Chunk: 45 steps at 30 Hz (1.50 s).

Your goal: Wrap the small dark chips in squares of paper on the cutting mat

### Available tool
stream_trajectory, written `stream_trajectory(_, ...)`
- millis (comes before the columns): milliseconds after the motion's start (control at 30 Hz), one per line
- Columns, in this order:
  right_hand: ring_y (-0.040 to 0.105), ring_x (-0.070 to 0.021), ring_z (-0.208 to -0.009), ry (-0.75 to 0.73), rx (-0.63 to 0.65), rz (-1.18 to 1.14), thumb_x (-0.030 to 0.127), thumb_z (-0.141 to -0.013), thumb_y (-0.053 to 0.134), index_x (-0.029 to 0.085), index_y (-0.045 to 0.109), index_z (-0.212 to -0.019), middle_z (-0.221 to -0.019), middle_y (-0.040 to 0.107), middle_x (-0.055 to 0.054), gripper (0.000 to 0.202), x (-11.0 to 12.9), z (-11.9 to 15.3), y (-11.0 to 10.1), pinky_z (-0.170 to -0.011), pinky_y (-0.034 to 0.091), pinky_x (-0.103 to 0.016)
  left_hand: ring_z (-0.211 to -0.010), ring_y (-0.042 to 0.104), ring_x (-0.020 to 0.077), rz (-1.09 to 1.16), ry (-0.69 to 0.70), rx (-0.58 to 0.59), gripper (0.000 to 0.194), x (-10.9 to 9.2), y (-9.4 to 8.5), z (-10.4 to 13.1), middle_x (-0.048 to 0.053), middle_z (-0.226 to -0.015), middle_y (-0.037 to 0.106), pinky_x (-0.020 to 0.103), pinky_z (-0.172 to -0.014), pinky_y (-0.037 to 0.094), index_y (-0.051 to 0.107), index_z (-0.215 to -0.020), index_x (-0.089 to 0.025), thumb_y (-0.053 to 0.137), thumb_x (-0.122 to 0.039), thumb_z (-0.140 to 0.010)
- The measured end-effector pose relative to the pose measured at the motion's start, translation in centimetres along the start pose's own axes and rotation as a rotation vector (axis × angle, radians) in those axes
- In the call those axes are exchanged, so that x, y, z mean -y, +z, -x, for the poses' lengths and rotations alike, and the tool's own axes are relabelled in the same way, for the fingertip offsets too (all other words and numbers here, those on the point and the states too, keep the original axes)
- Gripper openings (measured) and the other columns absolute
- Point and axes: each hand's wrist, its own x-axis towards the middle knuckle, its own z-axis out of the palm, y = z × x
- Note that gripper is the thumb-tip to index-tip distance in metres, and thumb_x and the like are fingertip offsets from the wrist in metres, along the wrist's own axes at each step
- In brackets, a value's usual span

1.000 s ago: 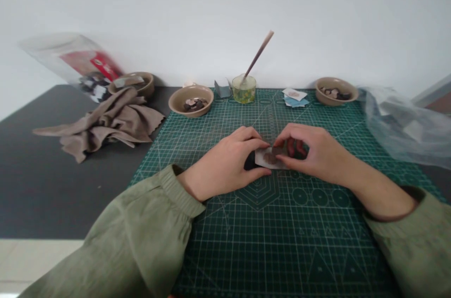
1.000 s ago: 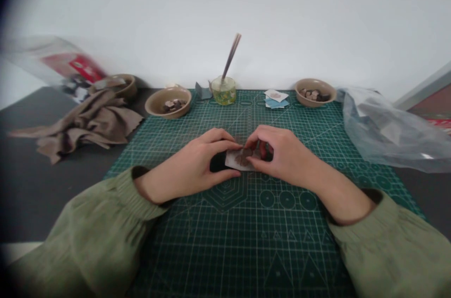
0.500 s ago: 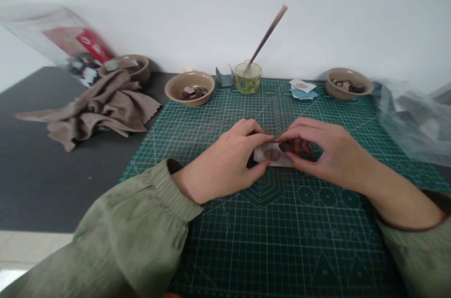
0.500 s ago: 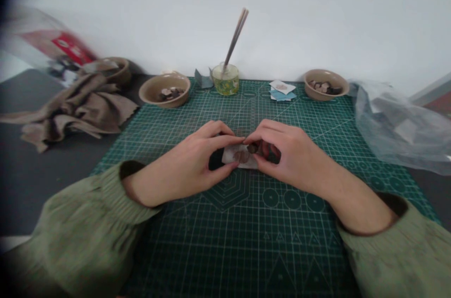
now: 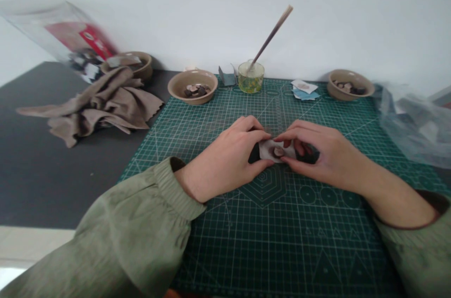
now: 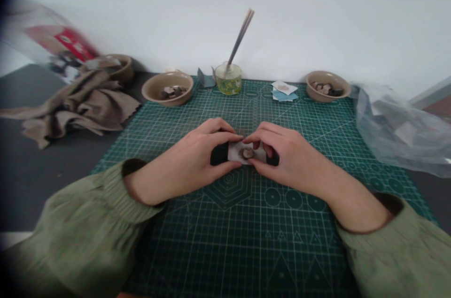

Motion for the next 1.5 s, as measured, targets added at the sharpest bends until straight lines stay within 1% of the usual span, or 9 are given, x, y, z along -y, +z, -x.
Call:
stream_trajectory(133, 0.062, -0.016, -0.074, 0.019, -0.003, -0.011, 0.021, -0.099, 0.076, 0.022, 0.076, -0.116, -0.104, 0.07, -0.005, 0.016, -0.2, 0.0, 0.1, -0.067, 0.052, -0.032, -0.127, 0.066, 0.0297, -0.032, -0.008, -0.001, 0.036, 0.0, -0.1, 0.1, 0.01, -0.128, 0.067, 0.048, -0.114, 0.057, 0.078, -0.126, -0.017, 0.084, -0.036, -0.096)
stream_trajectory(367, 0.063, -0.0179, -0.08, 0.013, -0.021, 0.007, 0.018, -0.097, 0.078, 0.022, 0.075, -0.112, -0.102, 0.068, -0.004, 0.016, -0.4, -0.3, 0.6, -0.069, 0.051, -0.032, -0.122, 0.067, 0.0295, -0.081, 0.018, -0.025, 0.026, 0.1, -0.1, -0.1, 0.009, -0.121, 0.074, 0.049, -0.11, 0.059, 0.08, -0.12, -0.016, 0.085, -0.028, -0.097)
stream_trajectory(467, 0.062, -0.0177, -0.077, 0.014, -0.059, 0.012, 0.017, -0.096, 0.078, 0.021, 0.074, -0.108, -0.097, 0.067, -0.004, 0.014, -0.4, -0.4, 0.9, -0.068, 0.049, -0.032, -0.118, 0.07, 0.0281, -0.114, 0.071, -0.008, 0.016, 0.0, -0.3, 0.0, 0.009, -0.117, 0.078, 0.047, -0.106, 0.061, 0.083, -0.108, -0.018, 0.078, -0.032, -0.104)
stream_trajectory(600, 0.061, -0.0167, -0.076, 0.008, -0.077, -0.011, 0.017, -0.096, 0.077, 0.02, 0.074, -0.107, -0.097, 0.068, -0.004, 0.012, -0.4, -0.6, 1.2, -0.067, 0.049, -0.031, -0.118, 0.074, 0.0266, -0.207, 0.129, 0.068, 0.023, -0.5, -0.8, 0.2, 0.009, -0.114, 0.082, 0.045, -0.106, 0.063, 0.085, -0.112, -0.019, 0.063, -0.026, -0.112)
stream_trajectory(733, 0.062, -0.0166, -0.076, 0.003, -0.089, -0.018, 0.018, -0.096, 0.077, 0.019, 0.074, -0.106, -0.096, 0.068, -0.004, 0.011, -0.5, -0.7, 1.4, -0.068, 0.049, -0.031, -0.126, 0.074, 0.0267, -0.204, 0.179, 0.093, 0.024, -0.2, -1.3, 0.0, 0.009, -0.133, 0.081, 0.046, -0.111, 0.063, 0.085, -0.117, -0.021, 0.062, -0.021, -0.111)
stream_trajectory(833, 0.062, -0.0173, -0.078, -0.001, -0.09, -0.013, 0.019, -0.096, 0.077, 0.019, 0.074, -0.106, -0.096, 0.068, -0.004, 0.01, -0.5, -0.7, 1.4, -0.069, 0.049, -0.031, -0.127, 0.073, 0.026, -0.128, 0.199, 0.095, 0.022, 0.6, -1.4, -0.4, 0.008, -0.133, 0.081, 0.046, -0.113, 0.061, 0.085, -0.118, -0.023, 0.065, -0.023, -0.11)
stream_trajectory(1300, 0.063, -0.0178, -0.075, 0.035, -0.089, 0.011, 0.02, -0.095, 0.078, 0.02, 0.074, -0.105, -0.094, 0.069, -0.004, 0.01, -0.1, -0.9, 1.0, -0.066, 0.049, -0.032, -0.118, 0.07, 0.0262, -0.038, 0.176, 0.056, 0.016, 0.9, -1.0, -0.2, 0.007, -0.119, 0.08, 0.044, -0.105, 0.059, 0.083, -0.114, -0.023, 0.068, -0.025, -0.109)
stream_trajectory(1433, 0.066, -0.0189, -0.073, 0.093, -0.169, 0.008, 0.026, -0.097, 0.078, 0.023, 0.075, -0.105, -0.094, 0.072, -0.004, 0.009, 0.2, -0.7, -0.3, -0.066, 0.053, -0.034, -0.104, 0.07, 0.0262, -0.082, 0.103, 0.05, 0.017, 0.3, -1.1, 0.1, 0.008, -0.108, 0.074, 0.044, -0.094, 0.06, 0.084, -0.113, -0.023, 0.074, -0.035, -0.105)
stream_trajectory(1500, 0.068, -0.0207, -0.076, 0.126, -0.214, -0.015, 0.031, -0.1, 0.077, 0.025, 0.075, -0.106, -0.097, 0.076, -0.006, 0.008, 0.4, -0.5, -1.0, -0.065, 0.055, -0.035, -0.106, 0.07, 0.0269, -0.081, 0.096, 0.037, 0.022, 0.2, -1.1, 0.2, 0.009, -0.111, 0.073, 0.045, -0.095, 0.061, 0.084, -0.118, -0.023, 0.075, -0.039, -0.104)
